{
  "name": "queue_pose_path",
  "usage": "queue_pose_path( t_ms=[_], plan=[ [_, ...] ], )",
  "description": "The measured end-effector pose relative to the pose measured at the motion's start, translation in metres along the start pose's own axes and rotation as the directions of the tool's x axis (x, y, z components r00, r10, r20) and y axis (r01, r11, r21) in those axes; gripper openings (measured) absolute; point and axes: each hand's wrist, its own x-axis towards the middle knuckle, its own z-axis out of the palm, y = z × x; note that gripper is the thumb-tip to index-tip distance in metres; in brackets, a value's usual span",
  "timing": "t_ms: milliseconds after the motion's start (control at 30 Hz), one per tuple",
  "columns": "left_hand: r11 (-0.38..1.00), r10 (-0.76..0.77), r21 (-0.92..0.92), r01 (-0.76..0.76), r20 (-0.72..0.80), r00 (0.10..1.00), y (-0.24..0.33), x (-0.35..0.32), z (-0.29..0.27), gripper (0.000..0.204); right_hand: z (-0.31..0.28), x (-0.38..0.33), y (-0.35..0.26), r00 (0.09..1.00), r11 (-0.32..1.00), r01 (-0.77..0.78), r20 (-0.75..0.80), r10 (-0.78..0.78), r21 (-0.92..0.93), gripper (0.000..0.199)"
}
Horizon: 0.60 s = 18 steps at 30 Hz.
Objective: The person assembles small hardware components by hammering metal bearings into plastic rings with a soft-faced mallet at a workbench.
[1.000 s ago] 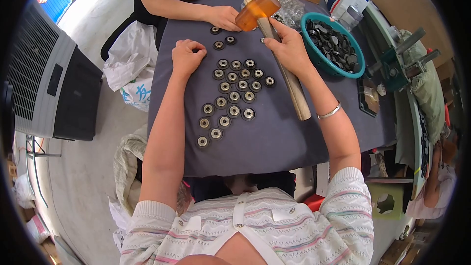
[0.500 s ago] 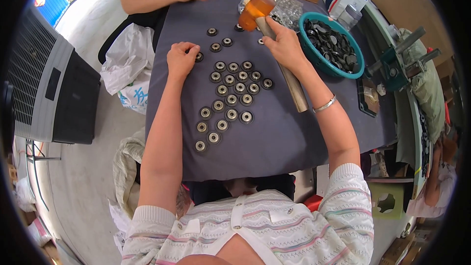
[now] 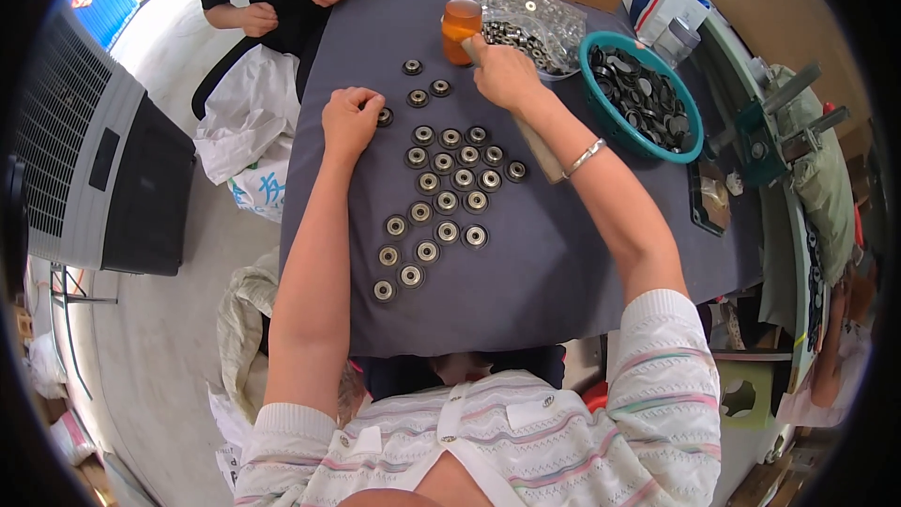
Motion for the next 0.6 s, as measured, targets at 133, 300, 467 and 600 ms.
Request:
queue_pose_path(
  t_ms=[133,300,467,600],
  plan=[
    [1.0,0.003,0.019,-0.003,-0.007,1.0,-0.004,0.004,0.0,0.017,0.004,0.006,0.016,0.985,0.982,0.103,-0.156,-0.078,0.156,0.036],
    [1.0,0.013,0.001,-0.013,-0.043,0.999,0.003,0.007,0.0,0.016,-0.015,0.002,0.006,0.99,0.996,0.064,-0.126,-0.056,0.059,0.034],
    [0.999,0.047,0.027,-0.045,-0.056,0.997,-0.005,0.004,0.005,0.015,-0.005,0.011,0.002,0.997,0.997,0.069,-0.023,-0.068,0.037,0.038],
    [0.999,0.006,0.035,-0.004,-0.057,0.998,-0.008,0.003,0.0,0.015,-0.022,-0.001,-0.028,0.98,0.975,0.138,-0.164,-0.109,0.173,0.054]
  ],
)
